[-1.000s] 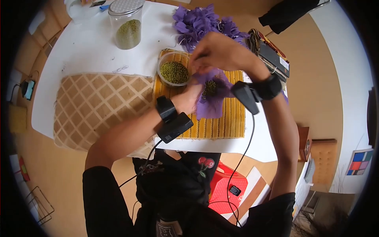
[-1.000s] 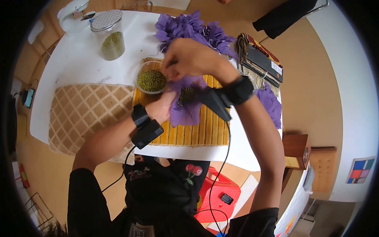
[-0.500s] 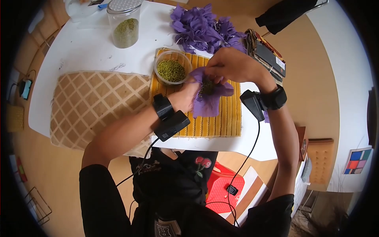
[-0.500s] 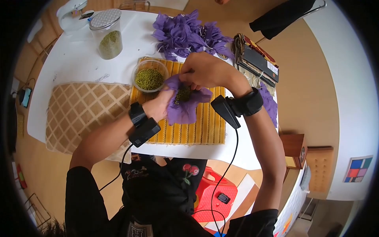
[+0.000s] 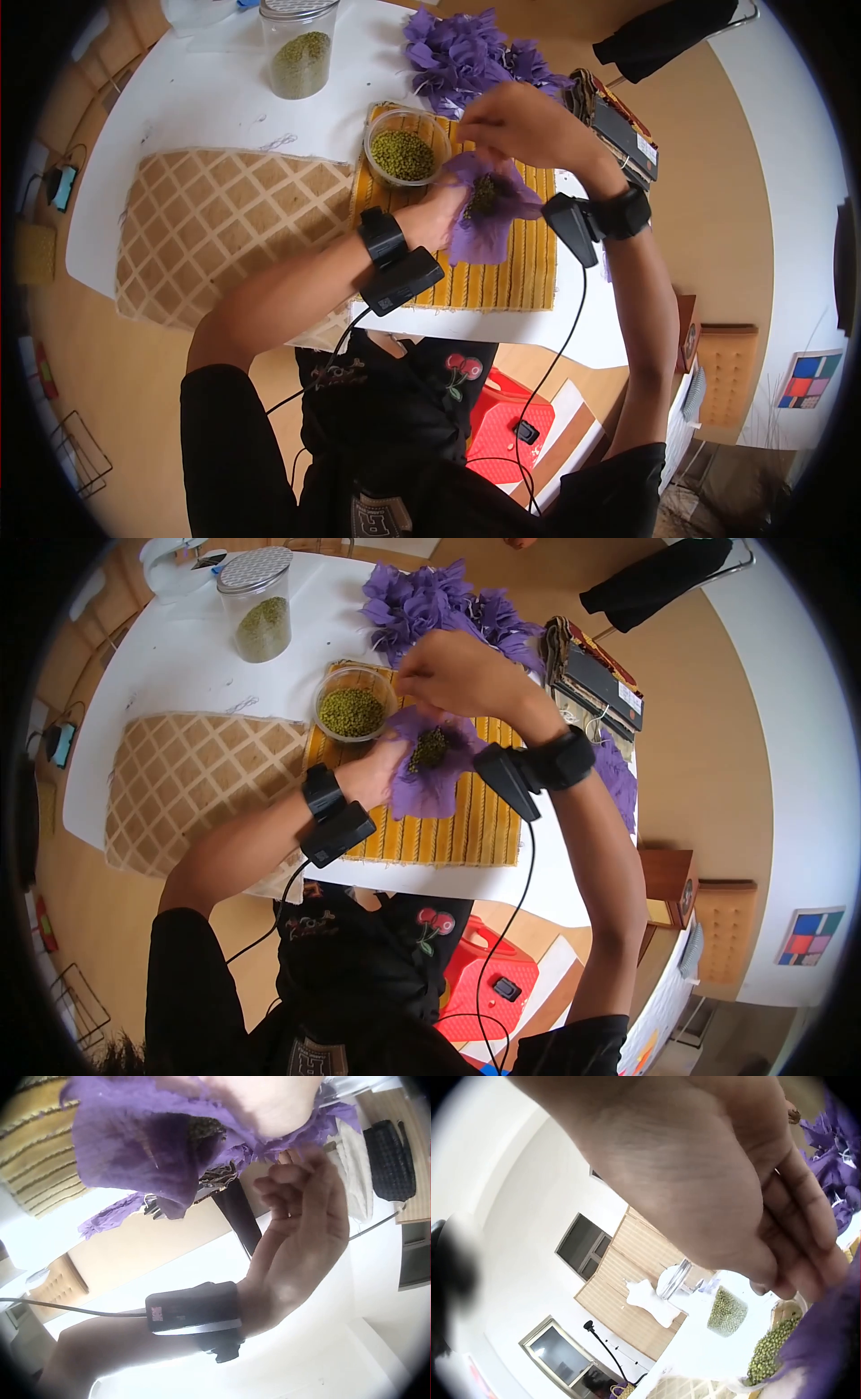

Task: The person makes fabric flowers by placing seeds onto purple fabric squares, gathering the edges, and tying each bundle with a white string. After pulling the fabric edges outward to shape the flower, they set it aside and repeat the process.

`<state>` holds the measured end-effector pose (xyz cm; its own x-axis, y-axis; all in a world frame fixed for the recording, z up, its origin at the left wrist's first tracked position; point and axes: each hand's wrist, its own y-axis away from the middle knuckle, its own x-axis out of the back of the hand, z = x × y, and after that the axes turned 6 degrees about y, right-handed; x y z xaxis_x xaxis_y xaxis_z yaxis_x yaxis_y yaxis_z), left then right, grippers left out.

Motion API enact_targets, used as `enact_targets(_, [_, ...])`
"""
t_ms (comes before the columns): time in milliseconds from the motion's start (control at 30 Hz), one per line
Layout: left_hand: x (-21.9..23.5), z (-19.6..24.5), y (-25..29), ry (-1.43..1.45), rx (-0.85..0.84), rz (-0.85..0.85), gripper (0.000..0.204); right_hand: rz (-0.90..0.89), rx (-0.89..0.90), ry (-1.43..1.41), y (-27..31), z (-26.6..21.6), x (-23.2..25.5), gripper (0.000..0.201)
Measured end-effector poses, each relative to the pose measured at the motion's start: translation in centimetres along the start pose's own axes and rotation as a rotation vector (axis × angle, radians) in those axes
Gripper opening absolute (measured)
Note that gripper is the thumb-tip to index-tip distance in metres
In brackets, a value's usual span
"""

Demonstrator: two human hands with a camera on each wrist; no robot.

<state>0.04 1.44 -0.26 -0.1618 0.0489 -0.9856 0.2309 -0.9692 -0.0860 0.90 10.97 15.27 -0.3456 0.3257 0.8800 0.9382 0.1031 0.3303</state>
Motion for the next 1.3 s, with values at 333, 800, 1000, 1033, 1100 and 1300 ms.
enact_targets(333, [-1.1, 0.1, 0.6, -0.007, -0.029, 0.105, 0.026, 0.021, 0.069, -0.040, -0.5, -2.4, -0.1, 0.016])
enact_targets(800, [-0.9, 0.0, 0.1, 0.044, 0.037, 0.041, 0.028, 0.062, 0.001, 0.029, 4.8, 0.4, 0.9, 0.018])
enact_targets(1000, [0.8, -0.5, -0.8, -0.029, 0.000, -0.027, 0.032, 0.266, -0.093, 0.061, 5.3, 3.6, -0.8, 0.021])
enact_targets(1033, [1.3, -0.7, -0.9, -0.014, -0.003, 0.002, 0.033, 0.268, -0.092, 0.064, 5.4, 4.3, -1.2, 0.021])
enact_targets(1100, [2.1, -0.6, -0.8, -0.053, -0.023, 0.006, 0.033, 0.283, -0.160, 0.045, 5.4, 5.2, -1.7, 0.022])
enact_targets(1300, [1.8, -0.5, -1.2, 0.144, 0.072, 0.121, 0.034, 0.252, -0.121, -0.102, 5.7, 5.1, -1.4, 0.020])
